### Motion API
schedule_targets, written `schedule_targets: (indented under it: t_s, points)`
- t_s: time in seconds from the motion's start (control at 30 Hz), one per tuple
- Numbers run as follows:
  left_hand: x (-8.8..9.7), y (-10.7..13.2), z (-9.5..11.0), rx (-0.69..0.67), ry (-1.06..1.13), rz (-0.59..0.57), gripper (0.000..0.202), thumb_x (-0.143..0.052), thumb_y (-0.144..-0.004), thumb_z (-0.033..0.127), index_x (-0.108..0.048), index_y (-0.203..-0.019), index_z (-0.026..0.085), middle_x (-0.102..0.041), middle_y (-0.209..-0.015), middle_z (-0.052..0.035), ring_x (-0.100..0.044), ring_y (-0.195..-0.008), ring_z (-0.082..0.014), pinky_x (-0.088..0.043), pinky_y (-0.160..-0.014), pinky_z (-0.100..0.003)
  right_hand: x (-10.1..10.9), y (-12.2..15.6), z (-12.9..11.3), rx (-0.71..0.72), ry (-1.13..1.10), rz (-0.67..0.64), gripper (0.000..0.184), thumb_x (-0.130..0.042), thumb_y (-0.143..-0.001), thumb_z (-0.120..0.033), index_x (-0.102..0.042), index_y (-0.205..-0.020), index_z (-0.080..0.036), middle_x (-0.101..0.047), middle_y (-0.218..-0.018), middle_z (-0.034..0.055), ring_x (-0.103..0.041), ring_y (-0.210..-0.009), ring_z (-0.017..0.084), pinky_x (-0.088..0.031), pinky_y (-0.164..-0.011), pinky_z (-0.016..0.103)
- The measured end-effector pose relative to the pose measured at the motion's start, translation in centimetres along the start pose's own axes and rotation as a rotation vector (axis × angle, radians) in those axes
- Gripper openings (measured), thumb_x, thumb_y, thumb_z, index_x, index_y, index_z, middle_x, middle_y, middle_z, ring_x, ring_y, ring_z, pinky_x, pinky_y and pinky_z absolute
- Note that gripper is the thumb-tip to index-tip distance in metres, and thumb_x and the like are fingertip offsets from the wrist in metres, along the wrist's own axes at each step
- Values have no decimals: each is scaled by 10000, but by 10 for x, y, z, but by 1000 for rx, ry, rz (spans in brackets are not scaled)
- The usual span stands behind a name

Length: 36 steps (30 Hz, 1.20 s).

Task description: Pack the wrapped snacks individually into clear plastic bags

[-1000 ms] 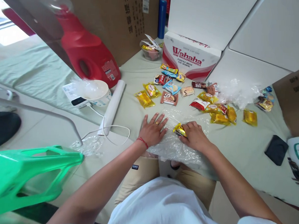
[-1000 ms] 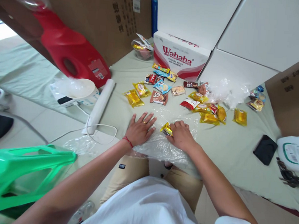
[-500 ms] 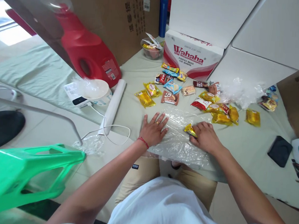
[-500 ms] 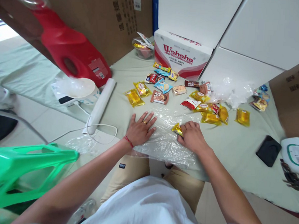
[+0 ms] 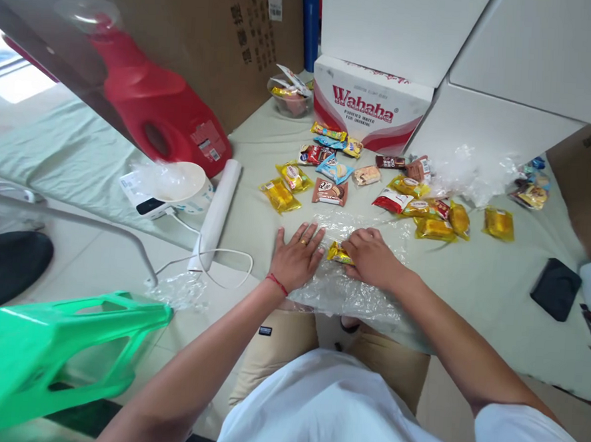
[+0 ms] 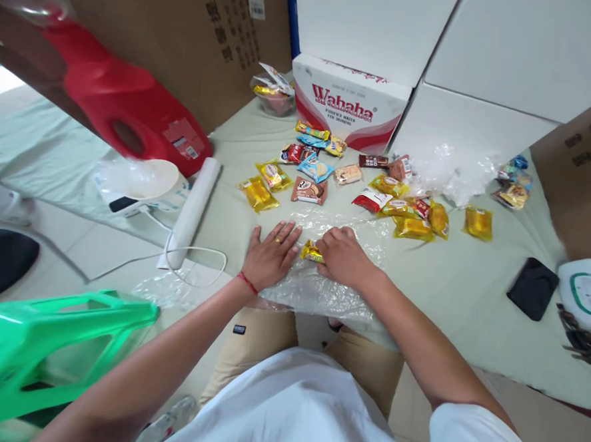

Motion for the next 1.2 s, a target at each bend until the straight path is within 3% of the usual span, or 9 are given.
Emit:
schedule_targets:
  t_s: [0.1, 0.23, 0.37, 0.47, 0.57, 0.67, 0.83, 1.0, 1.2]
  points:
    - [0, 0, -2, 13, 19, -1, 559, -290, -1088, 410, -403, -1624, 303, -400, -1686, -102, -369, -1567, -314, -111, -1254, -716, -10, -5, 1, 17, -27, 18, 469, -679, -956, -439, -641, -1290, -113, -650, -1244, 183, -475, -1253, 344, -278, -1100, 506]
    - [2, -1, -14, 53, 94, 44, 552, -295, -1084, 393, -427, -1609, 284, -397, -1691, -118, -359, -1571, -310, -197, -1248, -672, 10, 20, 17, 22, -122, 171, 628, -672, -965, -538, -555, -1439, -143, -587, -1421, 186, -438, -1355, 353, -240, -1178, 557]
    - [31, 7, -28, 48, 152, 243, 531, -389, -1065, 422, -493, -1552, 238, -452, -1648, -165, -313, -1585, -357, -282, -1230, -655, 34, 77, 22, -75, -231, 367, 313, -544, -1056, -399, -663, -1225, -165, -670, -1186, 146, -554, -1115, 288, -435, -996, 467]
    - [58, 32, -22, -200, 200, 380, 598, -533, -1019, 452, -438, -1569, 238, -514, -1580, -178, -354, -1563, -356, -330, -1239, -608, 20, 122, 5, -61, -318, 368, 257, -573, -1046, -393, -670, -1153, -182, -675, -1087, 123, -571, -1014, 264, -484, -895, 427]
    - [54, 67, -7, -569, 231, 249, 746, -684, -924, 568, -437, -1563, 271, -520, -1568, -184, -391, -1542, -374, -385, -1227, -579, -12, 153, -16, -40, -335, 320, 421, -655, -996, -471, -628, -1298, -179, -658, -1245, 157, -566, -1146, 297, -493, -967, 469]
    - [22, 93, -7, -688, 137, 6, 612, -730, -904, 536, -573, -1458, 329, -533, -1578, -157, -332, -1573, -399, -344, -1242, -631, -39, 164, -21, -111, -324, 291, 339, -593, -1033, -391, -649, -1289, -175, -669, -1274, 166, -575, -1182, 301, -484, -1008, 494]
    - [8, 88, -22, -510, 208, -84, 294, -514, -1033, 262, -726, -1237, 273, -677, -1443, -113, -494, -1493, -294, -356, -1261, -559, -39, 151, -5, -190, -467, 209, 324, -418, -1082, -300, -728, -1054, -211, -746, -1052, 127, -656, -986, 251, -528, -902, 437]
    - [41, 43, -34, -174, 517, -140, 372, -480, -1024, 446, -769, -1079, 217, -795, -1174, -104, -744, -1104, -231, -579, -1002, -359, 0, 126, 30, -240, -597, 224, 346, -402, -1072, -352, -707, -999, -205, -749, -971, 92, -679, -917, 217, -521, -841, 342]
    - [46, -36, -52, 116, 566, -144, 396, -572, -884, 545, -731, -859, 183, -759, -836, -47, -677, -810, -215, -540, -782, -320, 1, 77, 85, -455, -611, 113, 326, -454, -1015, -393, -694, -957, -181, -725, -824, 40, -646, -760, 187, -444, -707, 273]
Point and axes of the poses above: each hand's wrist, its own y-axis away from the middle knuckle, its own x-axis out of the back of the hand, z = x × y, the point moved 6 cm from there along -y, towards the middle knuckle
